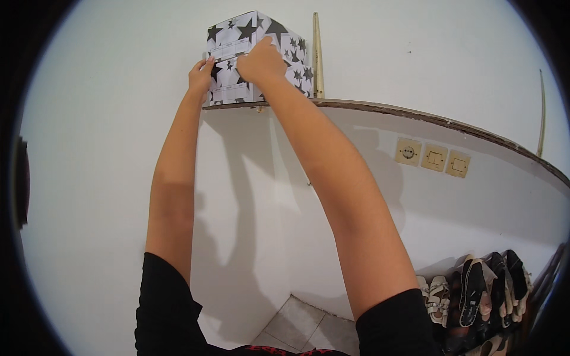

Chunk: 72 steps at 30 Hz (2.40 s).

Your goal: The recorder is folding flat cardboard shoe boxes and stacking them on a shelf.

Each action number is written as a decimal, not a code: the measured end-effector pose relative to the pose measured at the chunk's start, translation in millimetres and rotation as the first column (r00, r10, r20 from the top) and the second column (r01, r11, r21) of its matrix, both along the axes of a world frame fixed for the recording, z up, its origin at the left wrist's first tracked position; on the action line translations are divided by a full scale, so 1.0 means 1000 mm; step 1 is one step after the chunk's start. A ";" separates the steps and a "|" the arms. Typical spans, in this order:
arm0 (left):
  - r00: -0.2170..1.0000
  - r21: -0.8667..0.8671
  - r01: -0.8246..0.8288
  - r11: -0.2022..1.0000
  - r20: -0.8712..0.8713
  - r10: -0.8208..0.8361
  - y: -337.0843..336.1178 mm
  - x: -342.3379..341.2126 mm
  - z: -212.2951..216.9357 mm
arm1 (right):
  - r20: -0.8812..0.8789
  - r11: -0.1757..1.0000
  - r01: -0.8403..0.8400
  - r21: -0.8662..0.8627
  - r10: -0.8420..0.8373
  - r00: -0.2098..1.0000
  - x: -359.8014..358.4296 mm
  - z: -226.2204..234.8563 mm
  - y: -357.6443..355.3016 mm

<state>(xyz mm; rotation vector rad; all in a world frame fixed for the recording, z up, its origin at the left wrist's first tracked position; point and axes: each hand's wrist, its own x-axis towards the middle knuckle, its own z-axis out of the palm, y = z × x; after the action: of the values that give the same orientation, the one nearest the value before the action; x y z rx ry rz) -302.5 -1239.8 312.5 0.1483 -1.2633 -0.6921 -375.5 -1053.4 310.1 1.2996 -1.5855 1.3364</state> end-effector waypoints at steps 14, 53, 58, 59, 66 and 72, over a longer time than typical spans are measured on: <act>0.994 0.044 -0.097 0.994 0.055 0.095 0.022 -0.013 -0.006 | -0.118 0.996 0.056 0.073 -0.047 0.992 -0.004 -0.013 0.013; -0.510 0.492 0.728 -0.477 0.854 0.103 1.094 -0.127 -0.436 | 0.385 0.406 0.741 0.535 -0.898 0.214 0.096 -0.512 1.014; -0.573 0.596 0.595 -0.539 0.785 0.235 1.194 -0.148 -0.511 | 0.504 0.315 0.789 0.527 -0.863 0.009 0.096 -0.555 1.073; -0.589 0.643 0.564 -0.518 0.753 0.293 1.213 -0.156 -0.524 | 0.557 0.334 0.783 0.524 -0.830 -0.018 0.093 -0.557 1.083; -0.460 0.598 0.686 -0.415 0.798 0.389 1.347 -0.230 -0.592 | 0.698 0.292 0.846 0.446 -0.705 -0.124 0.030 -0.579 1.174; -0.383 0.388 0.818 -0.425 0.918 0.102 1.439 -0.255 -0.609 | 0.761 0.222 0.935 0.276 -0.645 -0.072 -0.015 -0.601 1.247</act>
<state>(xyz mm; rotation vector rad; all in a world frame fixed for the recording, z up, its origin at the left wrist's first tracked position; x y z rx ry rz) -557.5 198.8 -296.5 -2.2725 -2.6718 -1.0708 -390.6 193.3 -290.6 -0.8001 -1.9443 1.1575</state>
